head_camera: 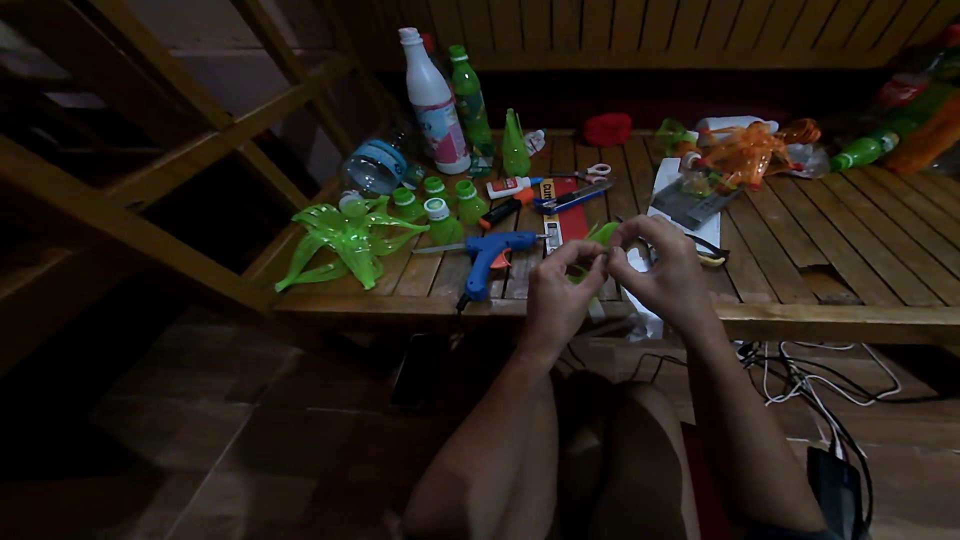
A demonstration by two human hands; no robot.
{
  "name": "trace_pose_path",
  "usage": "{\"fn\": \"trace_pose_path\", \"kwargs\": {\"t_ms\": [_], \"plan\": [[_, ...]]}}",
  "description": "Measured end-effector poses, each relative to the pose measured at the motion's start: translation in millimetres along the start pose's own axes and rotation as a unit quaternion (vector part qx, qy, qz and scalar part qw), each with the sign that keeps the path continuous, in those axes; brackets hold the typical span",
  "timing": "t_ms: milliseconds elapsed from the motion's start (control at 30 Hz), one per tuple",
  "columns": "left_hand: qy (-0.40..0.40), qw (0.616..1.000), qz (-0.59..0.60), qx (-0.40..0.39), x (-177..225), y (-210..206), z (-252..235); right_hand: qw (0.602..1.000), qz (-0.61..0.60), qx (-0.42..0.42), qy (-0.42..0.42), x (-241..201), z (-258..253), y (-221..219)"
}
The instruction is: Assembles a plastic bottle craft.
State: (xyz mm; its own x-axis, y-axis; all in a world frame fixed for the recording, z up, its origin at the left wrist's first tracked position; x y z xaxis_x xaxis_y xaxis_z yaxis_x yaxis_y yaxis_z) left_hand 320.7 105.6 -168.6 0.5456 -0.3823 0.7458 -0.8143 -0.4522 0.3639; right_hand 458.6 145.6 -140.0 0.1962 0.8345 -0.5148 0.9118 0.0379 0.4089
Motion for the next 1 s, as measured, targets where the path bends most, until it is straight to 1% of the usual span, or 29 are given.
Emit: {"fn": "trace_pose_path", "kwargs": {"t_ms": [1000], "plan": [[0.002,1.0,0.005,0.006,-0.3,-0.2,0.1,1.0,0.016,0.009,0.019,-0.5,-0.1,-2.3]]}}
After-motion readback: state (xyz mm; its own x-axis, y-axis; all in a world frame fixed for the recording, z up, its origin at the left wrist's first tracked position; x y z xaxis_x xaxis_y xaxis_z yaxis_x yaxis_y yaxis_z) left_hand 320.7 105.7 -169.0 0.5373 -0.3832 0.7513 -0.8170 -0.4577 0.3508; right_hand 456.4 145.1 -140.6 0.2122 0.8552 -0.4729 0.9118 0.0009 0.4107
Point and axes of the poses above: each hand's wrist, its own z-axis away from the middle knuckle, its own y-axis out of the back of the hand, x = y × z, the point moved 4 cm from there along -z, towards the middle knuckle, and after that the axes turned 12 degrees about -z, right-handed, at the moved point
